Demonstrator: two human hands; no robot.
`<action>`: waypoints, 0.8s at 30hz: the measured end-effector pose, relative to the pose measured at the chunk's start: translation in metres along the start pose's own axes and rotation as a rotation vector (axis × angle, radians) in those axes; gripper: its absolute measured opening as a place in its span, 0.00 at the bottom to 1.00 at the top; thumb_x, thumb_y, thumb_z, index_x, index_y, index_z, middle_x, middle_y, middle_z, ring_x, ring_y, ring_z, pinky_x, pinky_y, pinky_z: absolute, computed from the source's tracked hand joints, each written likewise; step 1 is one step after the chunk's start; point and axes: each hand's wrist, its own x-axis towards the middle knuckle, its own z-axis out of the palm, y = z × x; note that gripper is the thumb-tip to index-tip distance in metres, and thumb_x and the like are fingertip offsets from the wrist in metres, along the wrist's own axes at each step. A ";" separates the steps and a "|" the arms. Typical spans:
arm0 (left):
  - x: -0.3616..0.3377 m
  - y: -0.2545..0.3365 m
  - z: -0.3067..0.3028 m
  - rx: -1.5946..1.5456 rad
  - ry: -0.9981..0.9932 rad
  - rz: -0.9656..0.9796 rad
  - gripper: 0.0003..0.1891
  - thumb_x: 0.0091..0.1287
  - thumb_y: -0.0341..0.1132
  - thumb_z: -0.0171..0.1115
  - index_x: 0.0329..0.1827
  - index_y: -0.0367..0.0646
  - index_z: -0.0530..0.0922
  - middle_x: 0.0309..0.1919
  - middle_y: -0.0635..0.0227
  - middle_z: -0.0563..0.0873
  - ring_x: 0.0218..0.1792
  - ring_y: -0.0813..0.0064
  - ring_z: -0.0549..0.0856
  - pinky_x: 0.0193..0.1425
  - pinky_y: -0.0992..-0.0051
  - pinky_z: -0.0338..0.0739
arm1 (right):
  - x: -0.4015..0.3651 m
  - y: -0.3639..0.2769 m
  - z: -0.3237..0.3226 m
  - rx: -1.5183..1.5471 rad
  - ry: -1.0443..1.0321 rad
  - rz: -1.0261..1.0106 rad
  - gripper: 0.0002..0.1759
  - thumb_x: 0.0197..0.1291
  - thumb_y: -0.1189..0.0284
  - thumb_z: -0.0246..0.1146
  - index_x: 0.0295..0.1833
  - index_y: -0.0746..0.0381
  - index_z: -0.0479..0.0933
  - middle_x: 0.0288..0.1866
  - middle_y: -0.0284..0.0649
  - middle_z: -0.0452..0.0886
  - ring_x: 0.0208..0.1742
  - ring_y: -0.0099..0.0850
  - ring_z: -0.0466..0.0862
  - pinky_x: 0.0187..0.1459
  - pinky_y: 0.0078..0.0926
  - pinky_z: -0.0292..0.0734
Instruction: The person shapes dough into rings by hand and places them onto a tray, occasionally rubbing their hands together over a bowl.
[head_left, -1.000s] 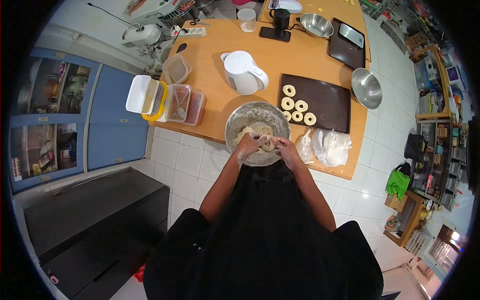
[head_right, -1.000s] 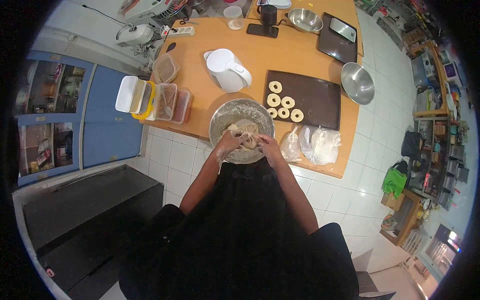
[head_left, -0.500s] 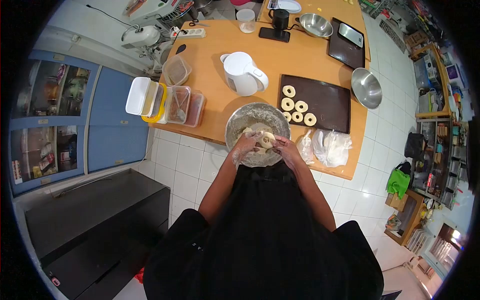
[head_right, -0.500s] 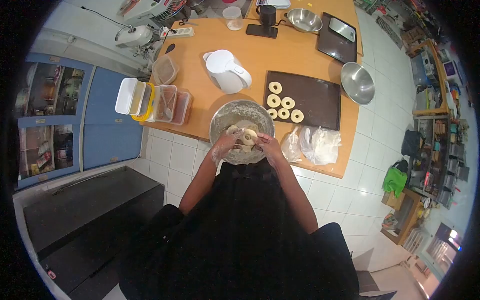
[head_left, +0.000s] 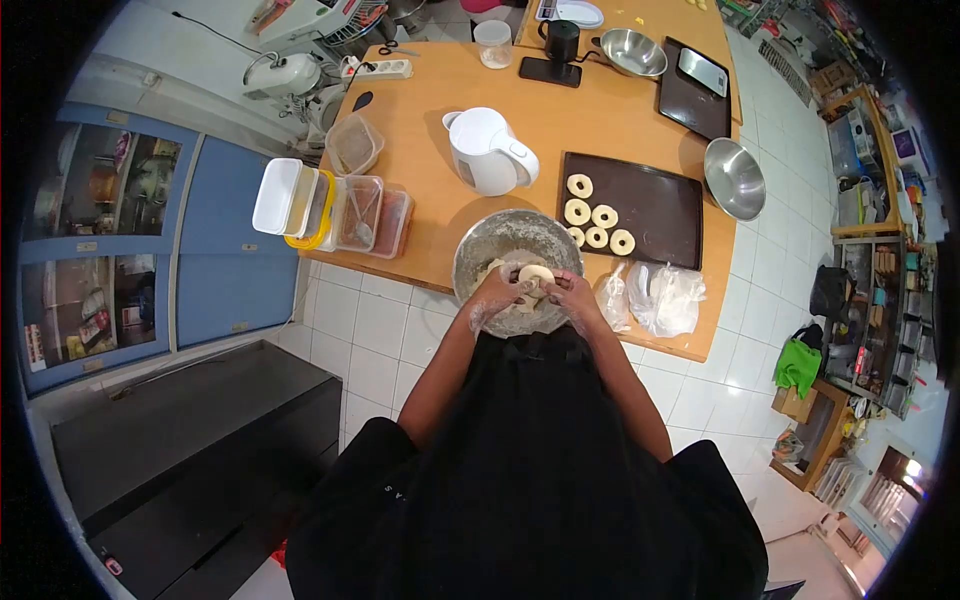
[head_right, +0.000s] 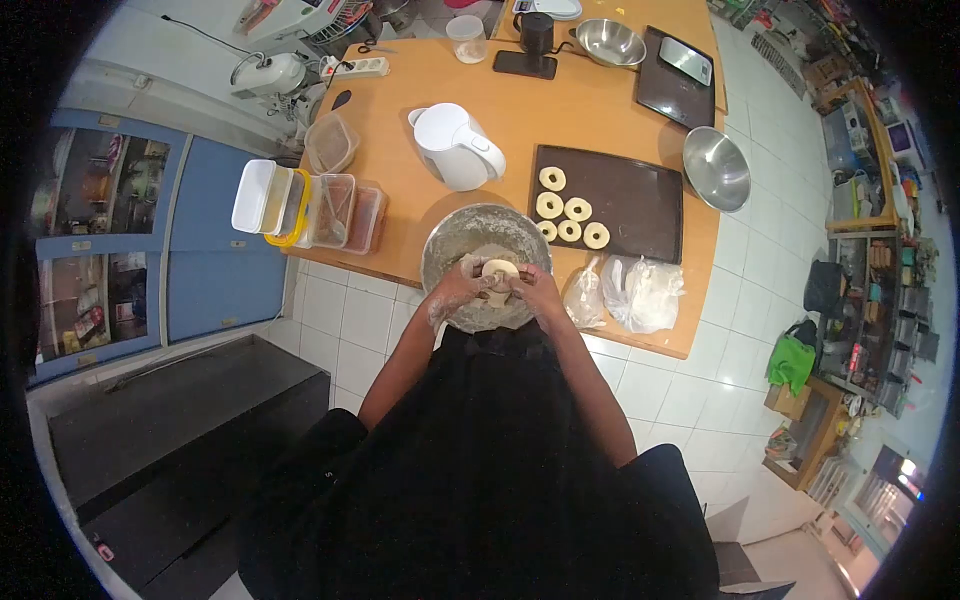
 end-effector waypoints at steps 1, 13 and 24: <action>0.000 0.000 0.000 0.000 0.003 0.004 0.20 0.65 0.30 0.62 0.60 0.36 0.72 0.46 0.65 0.83 0.43 0.77 0.83 0.40 0.76 0.80 | 0.000 -0.001 0.000 0.002 -0.003 -0.003 0.16 0.61 0.74 0.64 0.54 0.66 0.75 0.42 0.35 0.82 0.40 0.19 0.79 0.41 0.17 0.73; 0.010 -0.013 -0.002 0.128 0.106 0.077 0.22 0.60 0.31 0.67 0.57 0.35 0.73 0.47 0.62 0.83 0.44 0.76 0.83 0.39 0.76 0.80 | 0.010 0.006 -0.003 -0.109 -0.085 -0.106 0.18 0.60 0.73 0.65 0.56 0.64 0.75 0.46 0.33 0.82 0.44 0.19 0.78 0.44 0.18 0.71; 0.016 -0.024 0.003 0.265 0.129 0.155 0.21 0.58 0.32 0.68 0.53 0.32 0.76 0.40 0.58 0.86 0.40 0.71 0.85 0.45 0.73 0.79 | 0.013 0.013 -0.009 -0.081 -0.085 -0.139 0.21 0.59 0.78 0.64 0.59 0.66 0.73 0.51 0.37 0.81 0.51 0.23 0.79 0.54 0.21 0.73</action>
